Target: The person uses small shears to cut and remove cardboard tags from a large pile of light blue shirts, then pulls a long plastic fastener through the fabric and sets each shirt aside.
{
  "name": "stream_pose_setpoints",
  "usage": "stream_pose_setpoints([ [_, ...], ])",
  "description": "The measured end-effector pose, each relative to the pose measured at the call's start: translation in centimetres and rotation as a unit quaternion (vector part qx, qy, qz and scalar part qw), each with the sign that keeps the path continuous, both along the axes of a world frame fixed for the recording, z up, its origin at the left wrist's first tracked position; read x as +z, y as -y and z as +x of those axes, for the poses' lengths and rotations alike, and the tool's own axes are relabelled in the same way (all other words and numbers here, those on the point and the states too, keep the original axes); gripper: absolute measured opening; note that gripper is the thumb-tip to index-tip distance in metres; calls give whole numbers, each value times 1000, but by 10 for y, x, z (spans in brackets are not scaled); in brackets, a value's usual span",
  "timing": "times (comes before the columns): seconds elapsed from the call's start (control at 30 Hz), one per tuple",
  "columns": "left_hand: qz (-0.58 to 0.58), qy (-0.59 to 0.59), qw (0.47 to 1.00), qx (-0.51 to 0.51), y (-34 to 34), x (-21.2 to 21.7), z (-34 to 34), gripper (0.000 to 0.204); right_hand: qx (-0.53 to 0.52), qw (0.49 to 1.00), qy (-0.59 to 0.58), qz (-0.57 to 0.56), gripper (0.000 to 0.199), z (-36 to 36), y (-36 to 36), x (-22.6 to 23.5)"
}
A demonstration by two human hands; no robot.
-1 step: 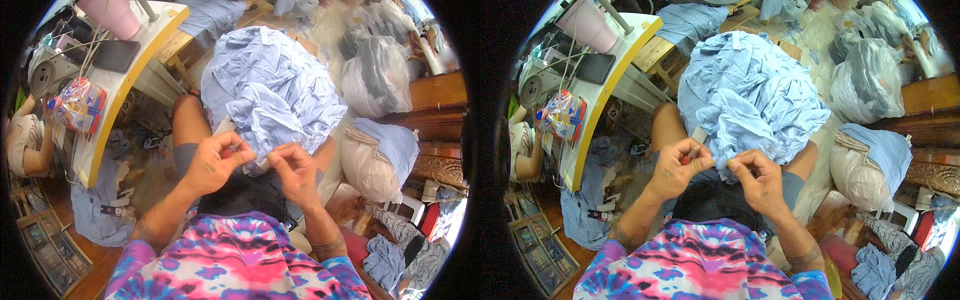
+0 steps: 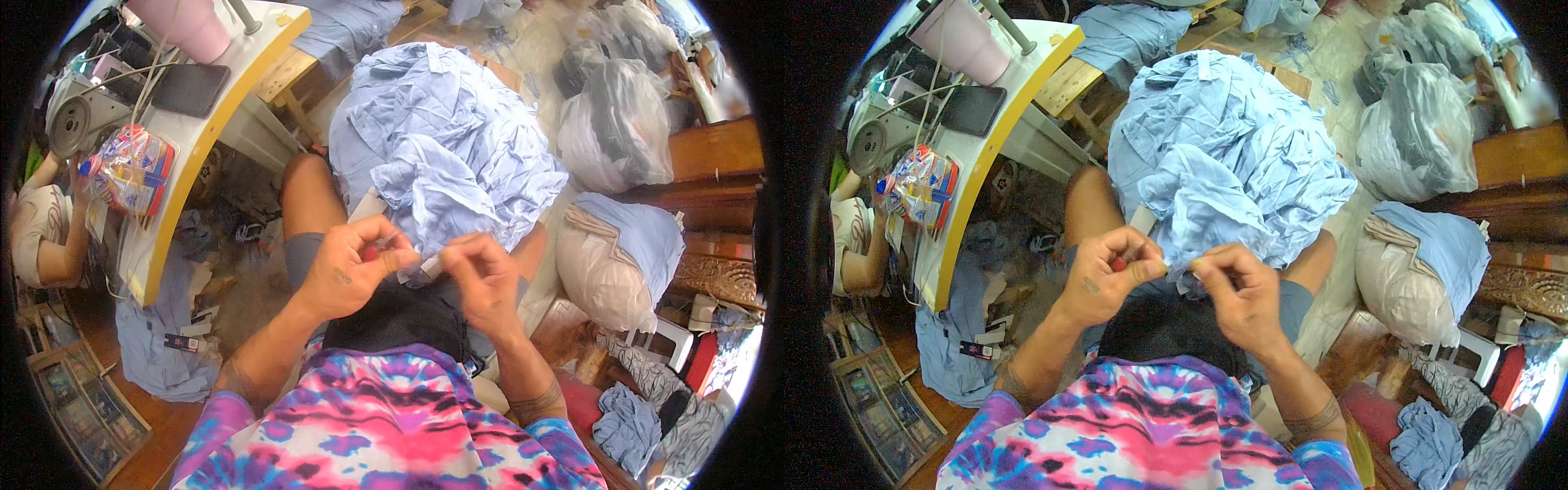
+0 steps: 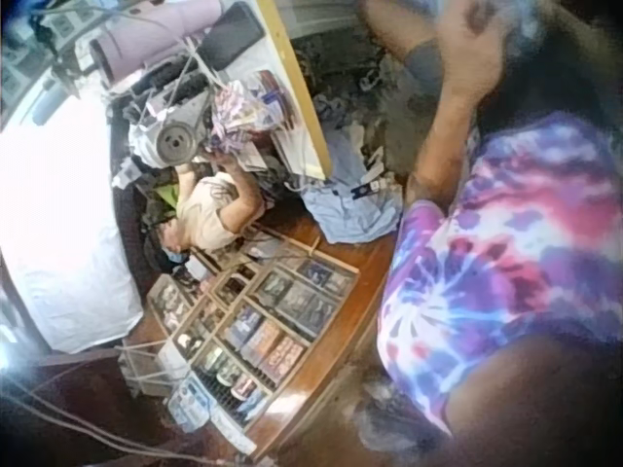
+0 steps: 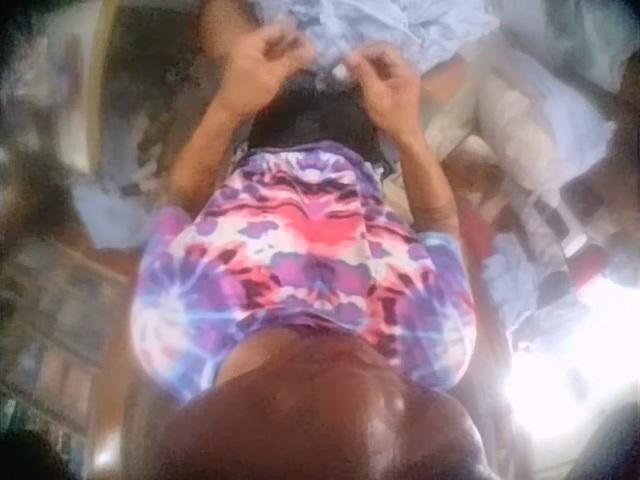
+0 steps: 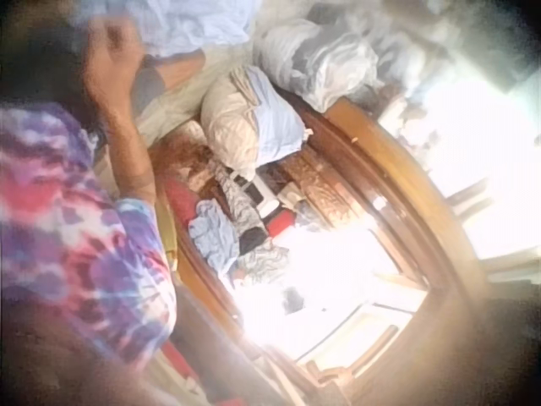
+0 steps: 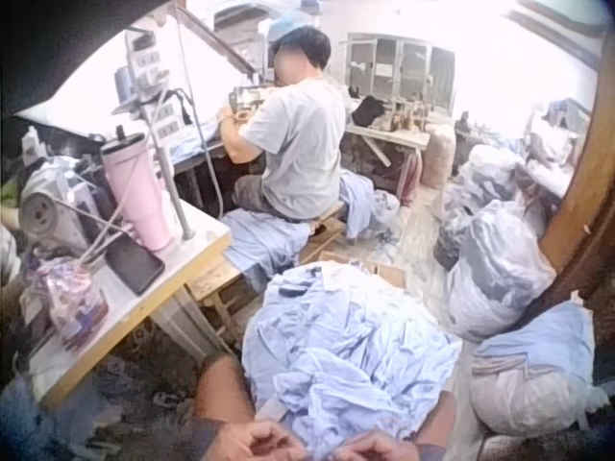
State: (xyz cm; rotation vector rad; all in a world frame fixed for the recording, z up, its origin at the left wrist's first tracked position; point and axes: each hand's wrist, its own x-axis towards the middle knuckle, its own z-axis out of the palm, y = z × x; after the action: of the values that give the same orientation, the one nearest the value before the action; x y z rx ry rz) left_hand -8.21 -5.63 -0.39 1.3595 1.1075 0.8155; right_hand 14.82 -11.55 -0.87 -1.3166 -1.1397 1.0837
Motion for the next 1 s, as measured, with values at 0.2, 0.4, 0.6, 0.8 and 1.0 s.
stream_pose_setpoints([
  [0.2, -110, 135, 982, 68, -5, -15, -24, 20, 15, 999, -44, -3, 9, 20, -11, 7],
  [0.4, -160, 381, 910, 22, 1, 7, -5, 16, 39, 973, -219, 59, 16, -3, -27, 24],
  [0.6, -214, 386, 897, -16, 0, 8, 9, 17, 37, 958, -283, 31, 18, 6, -41, 40],
  [0.8, -182, 385, 903, 45, 6, 14, 6, 16, -5, 971, -232, 57, 18, 24, -50, 38],
  [1.0, -194, 376, 895, 141, 10, 20, -11, 15, -27, 991, -95, 87, 21, 43, -57, 34],
])
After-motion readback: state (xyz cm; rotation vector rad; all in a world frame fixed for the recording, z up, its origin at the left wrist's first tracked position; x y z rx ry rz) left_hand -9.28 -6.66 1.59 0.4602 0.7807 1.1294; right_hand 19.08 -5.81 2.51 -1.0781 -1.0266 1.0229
